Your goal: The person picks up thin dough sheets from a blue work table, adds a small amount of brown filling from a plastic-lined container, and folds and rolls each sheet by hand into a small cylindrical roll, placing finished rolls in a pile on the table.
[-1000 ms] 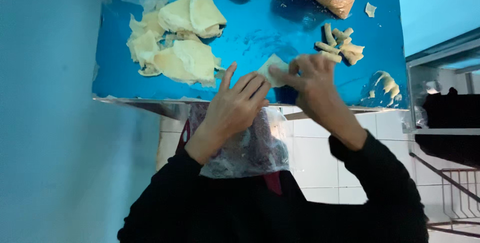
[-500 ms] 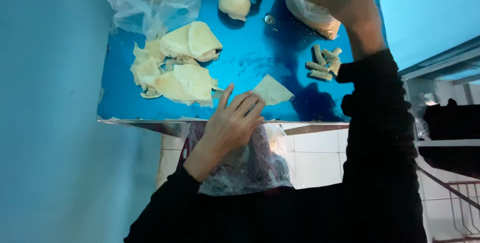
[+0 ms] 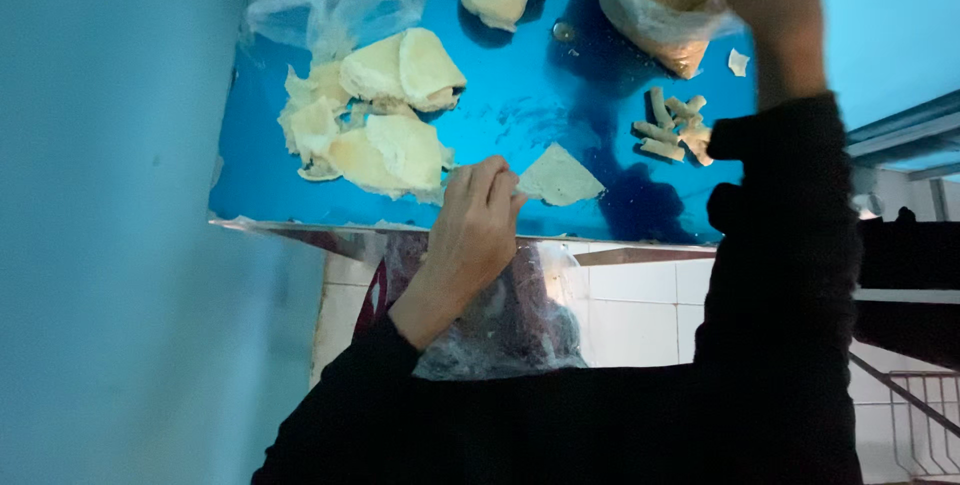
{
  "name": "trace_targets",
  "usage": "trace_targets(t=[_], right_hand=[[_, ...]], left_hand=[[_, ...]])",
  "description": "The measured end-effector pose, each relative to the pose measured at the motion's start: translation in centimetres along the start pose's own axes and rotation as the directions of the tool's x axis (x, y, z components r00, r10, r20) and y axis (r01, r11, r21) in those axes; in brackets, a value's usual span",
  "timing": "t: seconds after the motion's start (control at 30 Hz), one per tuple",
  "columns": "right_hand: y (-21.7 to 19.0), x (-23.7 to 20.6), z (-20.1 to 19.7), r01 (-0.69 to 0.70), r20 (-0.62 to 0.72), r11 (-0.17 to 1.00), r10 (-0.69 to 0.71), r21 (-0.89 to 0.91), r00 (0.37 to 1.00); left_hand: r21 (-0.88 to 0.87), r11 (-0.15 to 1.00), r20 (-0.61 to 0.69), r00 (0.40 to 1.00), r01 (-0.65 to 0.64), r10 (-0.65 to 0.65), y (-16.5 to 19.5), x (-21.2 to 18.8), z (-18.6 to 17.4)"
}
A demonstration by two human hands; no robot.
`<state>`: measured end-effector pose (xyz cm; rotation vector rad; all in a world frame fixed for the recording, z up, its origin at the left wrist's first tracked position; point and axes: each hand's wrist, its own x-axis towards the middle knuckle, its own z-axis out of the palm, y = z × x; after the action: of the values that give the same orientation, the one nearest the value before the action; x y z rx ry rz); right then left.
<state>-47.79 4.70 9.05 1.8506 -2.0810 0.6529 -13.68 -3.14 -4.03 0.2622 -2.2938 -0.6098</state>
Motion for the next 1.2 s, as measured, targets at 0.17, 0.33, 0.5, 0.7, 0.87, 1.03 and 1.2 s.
trace_targets(t=[0.17,0.33,0.5,0.7,0.87,1.03,1.2], right_hand=[[-4.7,-4.5,-1.9,-0.360,0.157,0.674,0.344,0.645,0.926],[-14.3,-7.8,4.0,-0.447,0.369,0.655,0.265,0.609,0.891],[-16.6,-10.6,5.9,-0.314,0.221,0.871,0.245,0.378,0.944],[-16.7,-13.8,5.4,-0.106,0.070,0.994,0.104,0.030,0.992],[-16.7,-13.9,3.9,-0.206,0.045,0.969,0.202,0.138,0.978],[-16.9,-13.5,3.3,-0.265,0.056,0.962,0.261,0.062,0.964],[-17.1,-13.1,3.5,-0.210,0.083,0.978,0.211,-0.020,0.974]], left_hand=[[-0.024,0.998,-0.042,0.997,0.065,-0.066,0.7,0.6,0.2],[0.019,0.993,-0.048,0.992,0.121,-0.120,1.4,0.9,0.6],[0.036,0.993,-0.053,0.993,0.108,-0.106,1.5,1.2,0.8],[0.057,0.994,-0.034,0.995,0.091,-0.089,1.5,0.9,0.8],[0.051,0.995,-0.064,0.995,0.084,-0.081,1.9,1.0,0.9],[0.070,0.997,-0.054,0.998,0.040,-0.036,2.3,1.1,1.0],[-0.106,0.986,-0.012,0.992,0.127,-0.129,3.1,0.8,1.4]])
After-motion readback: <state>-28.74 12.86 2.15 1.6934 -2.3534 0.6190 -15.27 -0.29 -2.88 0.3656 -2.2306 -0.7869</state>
